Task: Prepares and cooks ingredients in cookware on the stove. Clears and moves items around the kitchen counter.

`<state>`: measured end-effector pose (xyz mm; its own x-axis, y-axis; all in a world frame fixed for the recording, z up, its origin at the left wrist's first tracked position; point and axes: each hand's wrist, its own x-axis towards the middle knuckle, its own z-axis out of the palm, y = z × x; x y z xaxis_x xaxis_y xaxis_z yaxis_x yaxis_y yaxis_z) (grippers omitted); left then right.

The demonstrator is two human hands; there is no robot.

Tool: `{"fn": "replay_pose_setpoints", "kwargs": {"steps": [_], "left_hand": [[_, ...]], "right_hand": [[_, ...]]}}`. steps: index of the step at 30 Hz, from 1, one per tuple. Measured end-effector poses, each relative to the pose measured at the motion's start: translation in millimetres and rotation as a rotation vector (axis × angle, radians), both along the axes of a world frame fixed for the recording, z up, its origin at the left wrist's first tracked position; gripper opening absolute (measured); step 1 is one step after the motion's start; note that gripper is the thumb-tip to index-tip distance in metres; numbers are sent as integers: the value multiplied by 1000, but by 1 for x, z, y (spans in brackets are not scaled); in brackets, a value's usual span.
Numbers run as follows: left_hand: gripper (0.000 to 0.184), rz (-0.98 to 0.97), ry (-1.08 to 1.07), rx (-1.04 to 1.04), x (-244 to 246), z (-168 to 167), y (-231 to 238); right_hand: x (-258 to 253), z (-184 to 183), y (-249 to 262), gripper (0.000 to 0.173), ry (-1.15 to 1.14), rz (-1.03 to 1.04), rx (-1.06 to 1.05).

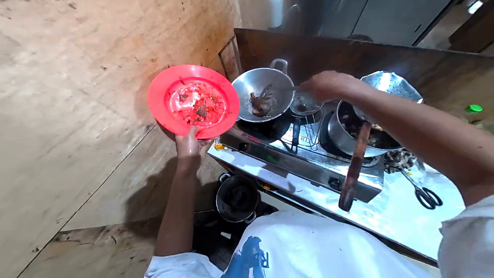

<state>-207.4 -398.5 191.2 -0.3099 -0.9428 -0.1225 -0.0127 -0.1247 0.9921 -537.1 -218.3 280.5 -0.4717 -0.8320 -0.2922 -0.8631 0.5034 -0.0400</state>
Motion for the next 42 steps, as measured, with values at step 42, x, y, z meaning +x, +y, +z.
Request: {"fn": "replay_pose_setpoints", "kwargs": {"steps": [42], "left_hand": [[22,222,185,178,145,-78,96]], "right_hand": [[57,-22,-1,59,135,-78,-1]]}}
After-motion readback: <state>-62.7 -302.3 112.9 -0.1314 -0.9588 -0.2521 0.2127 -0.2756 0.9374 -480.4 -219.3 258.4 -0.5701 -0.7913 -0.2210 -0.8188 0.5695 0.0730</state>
